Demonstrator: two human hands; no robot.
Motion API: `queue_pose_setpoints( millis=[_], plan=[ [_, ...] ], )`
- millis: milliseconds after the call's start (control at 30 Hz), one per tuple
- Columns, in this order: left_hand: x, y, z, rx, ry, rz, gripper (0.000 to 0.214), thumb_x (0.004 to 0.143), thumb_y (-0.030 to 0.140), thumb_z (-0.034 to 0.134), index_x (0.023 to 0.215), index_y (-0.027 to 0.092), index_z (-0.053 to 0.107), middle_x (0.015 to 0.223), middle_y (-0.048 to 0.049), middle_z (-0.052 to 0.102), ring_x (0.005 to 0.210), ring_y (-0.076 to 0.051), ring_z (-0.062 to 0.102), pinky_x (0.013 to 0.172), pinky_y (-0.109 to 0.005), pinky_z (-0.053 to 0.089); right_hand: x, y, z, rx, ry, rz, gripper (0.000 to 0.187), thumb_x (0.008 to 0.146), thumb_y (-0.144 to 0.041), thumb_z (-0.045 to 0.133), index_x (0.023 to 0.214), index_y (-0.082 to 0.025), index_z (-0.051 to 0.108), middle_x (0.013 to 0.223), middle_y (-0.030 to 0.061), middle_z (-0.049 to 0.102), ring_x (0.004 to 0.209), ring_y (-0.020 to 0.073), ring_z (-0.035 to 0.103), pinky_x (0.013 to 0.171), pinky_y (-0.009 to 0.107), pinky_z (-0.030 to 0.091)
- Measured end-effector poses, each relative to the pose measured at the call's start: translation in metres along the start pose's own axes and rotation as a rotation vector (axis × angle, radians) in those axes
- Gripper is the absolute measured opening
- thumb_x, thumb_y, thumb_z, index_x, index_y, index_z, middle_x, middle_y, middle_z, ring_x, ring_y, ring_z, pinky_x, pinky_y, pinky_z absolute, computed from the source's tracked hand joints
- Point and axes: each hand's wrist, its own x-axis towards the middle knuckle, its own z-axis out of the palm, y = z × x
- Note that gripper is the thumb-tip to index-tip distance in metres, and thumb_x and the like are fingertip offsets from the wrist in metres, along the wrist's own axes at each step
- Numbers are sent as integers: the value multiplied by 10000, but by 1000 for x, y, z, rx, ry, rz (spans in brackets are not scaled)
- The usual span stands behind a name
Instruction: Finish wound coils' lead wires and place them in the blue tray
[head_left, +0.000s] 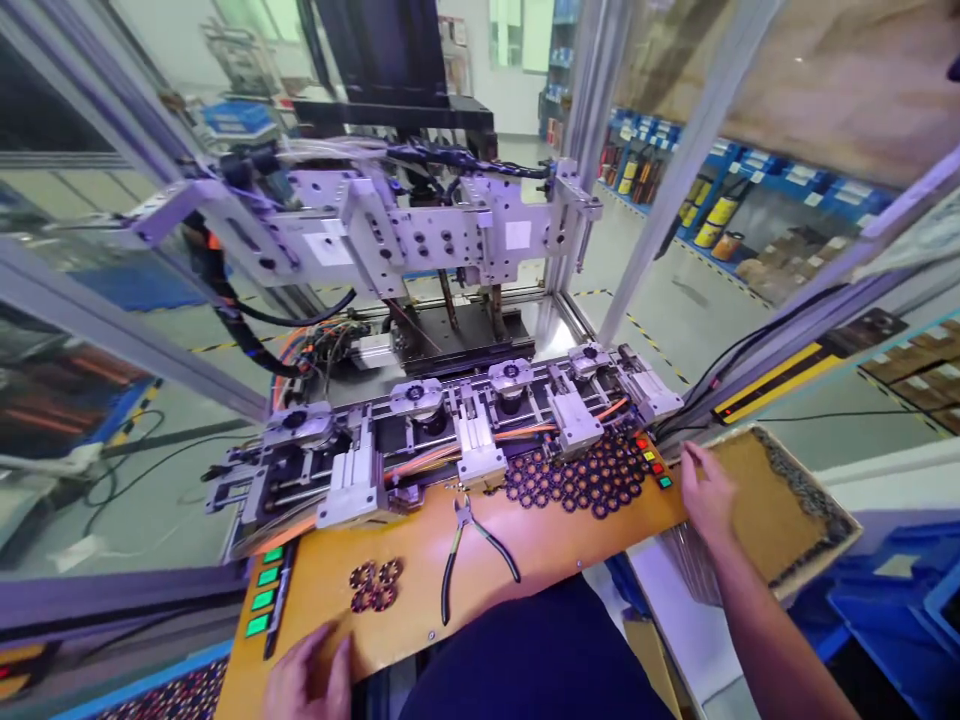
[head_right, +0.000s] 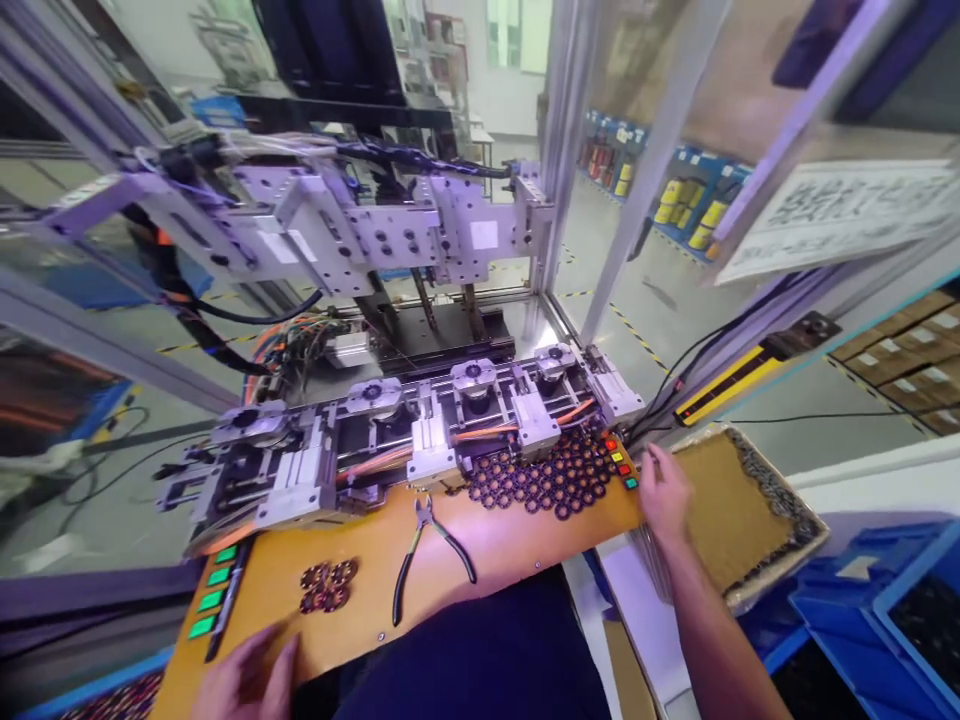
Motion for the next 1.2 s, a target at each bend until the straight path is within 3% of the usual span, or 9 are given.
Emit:
queue_pose_setpoints(
  millis=[67,133,267,400,567,767,867,1000,1200],
  plan=[
    [5,8,3,4,-53,151,390,900,497,523,1046,163,663,1001,-155,685,909,-328,669,851,-522,548,-19,26,3,0,-51,178,435,996,-504,501,930,-113,682,870,99,705,790,190,678,794,382,584],
    [10,13,6,-21,-86,200,399,924,488,502,1080,159,666,1037,-156,673,945,-323,665,881,-516,544,-31,43,8,11,-139,333,339,992,-439,576,936,-115,659,864,44,681,774,146,664,760,330,583],
    [14,16,8,-47,-112,193,391,923,514,521,1010,175,695,1052,-141,674,968,-307,668,886,-485,548,-39,56,13,45,-282,551,232,978,-343,630,1023,-116,657,975,41,681,868,150,671,810,338,586],
    [12,18,8,-86,-94,144,383,898,553,556,884,197,698,994,-122,702,933,-292,678,861,-465,551,-34,57,13,57,-339,659,229,971,-327,640,1057,-116,656,1011,50,686,908,162,676,842,356,583],
    [11,24,6,-181,-70,32,347,829,557,640,790,215,688,890,-95,729,862,-283,683,831,-460,552,-20,56,10,28,-393,659,247,970,-360,638,985,-114,657,932,35,680,840,146,666,800,328,577],
    [8,35,-1,-344,53,-209,320,739,492,710,847,194,665,888,-88,713,757,-237,692,757,-411,590,-7,46,22,-78,-400,580,305,969,-420,621,902,-123,650,851,17,662,786,138,643,791,325,549],
    [4,38,-6,-451,119,-358,383,708,482,724,928,182,633,883,-85,724,702,-216,714,669,-361,613,-9,37,33,-130,-340,532,314,948,-424,570,883,-130,658,929,87,694,901,210,655,871,386,524],
    [1,32,-13,-596,192,-521,435,690,459,749,982,180,587,937,-97,746,792,-231,763,711,-340,640,-13,28,38,-197,-292,517,353,793,-476,480,769,-168,653,963,192,716,974,345,661,864,453,517],
    [11,12,-16,-801,215,-663,514,603,384,859,1007,195,605,1044,-78,760,828,-233,778,737,-321,660,-13,41,46,-357,-220,496,339,671,-618,433,596,-311,556,822,136,721,824,394,690,694,490,541]
  ],
)
